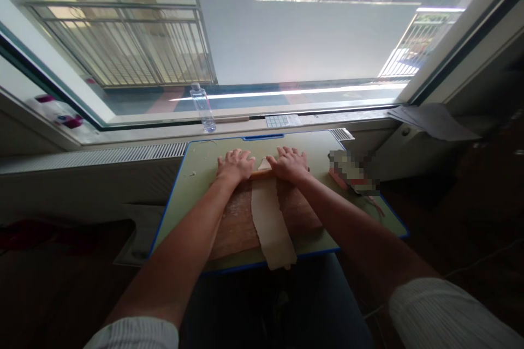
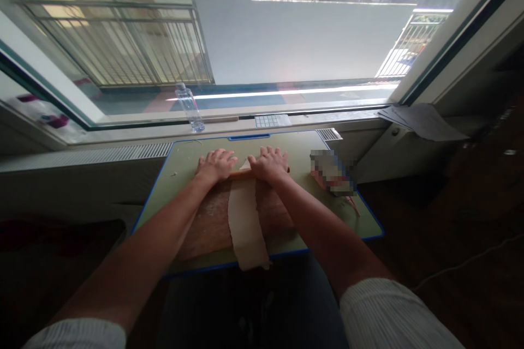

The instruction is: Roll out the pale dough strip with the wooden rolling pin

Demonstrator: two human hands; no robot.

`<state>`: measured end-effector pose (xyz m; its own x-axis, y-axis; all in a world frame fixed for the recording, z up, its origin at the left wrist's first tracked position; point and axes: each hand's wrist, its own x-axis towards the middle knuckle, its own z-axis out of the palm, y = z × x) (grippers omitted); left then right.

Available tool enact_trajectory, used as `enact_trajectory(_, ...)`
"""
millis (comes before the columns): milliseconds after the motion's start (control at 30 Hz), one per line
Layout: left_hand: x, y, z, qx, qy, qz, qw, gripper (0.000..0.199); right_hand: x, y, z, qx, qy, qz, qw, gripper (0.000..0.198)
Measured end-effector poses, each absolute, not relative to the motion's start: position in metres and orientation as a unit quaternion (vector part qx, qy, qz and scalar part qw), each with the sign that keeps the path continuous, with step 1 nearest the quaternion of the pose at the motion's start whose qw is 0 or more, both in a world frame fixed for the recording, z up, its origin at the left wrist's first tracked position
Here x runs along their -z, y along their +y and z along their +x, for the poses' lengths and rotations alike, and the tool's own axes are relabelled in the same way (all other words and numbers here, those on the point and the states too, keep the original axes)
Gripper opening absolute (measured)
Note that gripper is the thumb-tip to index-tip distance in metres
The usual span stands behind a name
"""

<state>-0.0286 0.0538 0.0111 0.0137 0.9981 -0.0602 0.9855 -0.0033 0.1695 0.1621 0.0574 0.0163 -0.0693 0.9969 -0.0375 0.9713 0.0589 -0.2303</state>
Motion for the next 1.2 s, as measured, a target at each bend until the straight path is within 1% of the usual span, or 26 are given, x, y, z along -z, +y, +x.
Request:
enact_trajectory(133, -0.007, 0.066, -0.03, -0.055, 0.701, 0.709, 0.063, 0.059, -0.015, 0.072, 0.161, -0.112, -0.722, -0.68, 0.068, 0.077)
enact_trajectory(300, -0.01, 0.059, -0.029, -0.064, 0.697, 0.712, 0.055, 0.057, -0.015, 0.064, 0.162, -0.1, -0.725, -0.677, 0.079, 0.073)
enact_trajectory(500, -0.009, 0.026, -0.023, -0.057, 0.695, 0.715, 0.047, 0.061, -0.01, 0.025, 0.164, -0.034, -0.73, -0.676, 0.091, 0.065)
enact_trajectory(600, -0.005, 0.006, -0.019, -0.066, 0.698, 0.713, 0.03, 0.062, -0.006, 0.001, 0.166, -0.01, -0.732, -0.673, 0.102, 0.064)
enact_trajectory(900, 0.001, -0.074, -0.019, -0.11, 0.666, 0.738, 0.009, 0.064, 0.006, -0.075, 0.179, -0.012, -0.748, -0.649, 0.138, 0.07)
enact_trajectory(1033, 0.0, -0.099, -0.017, -0.12, 0.659, 0.742, 0.006, 0.063, 0.0, -0.095, 0.184, -0.013, -0.755, -0.641, 0.135, 0.064)
enact_trajectory(1200, -0.002, -0.084, -0.009, -0.119, 0.669, 0.733, 0.015, 0.06, -0.011, -0.078, 0.182, -0.017, -0.755, -0.645, 0.114, 0.056)
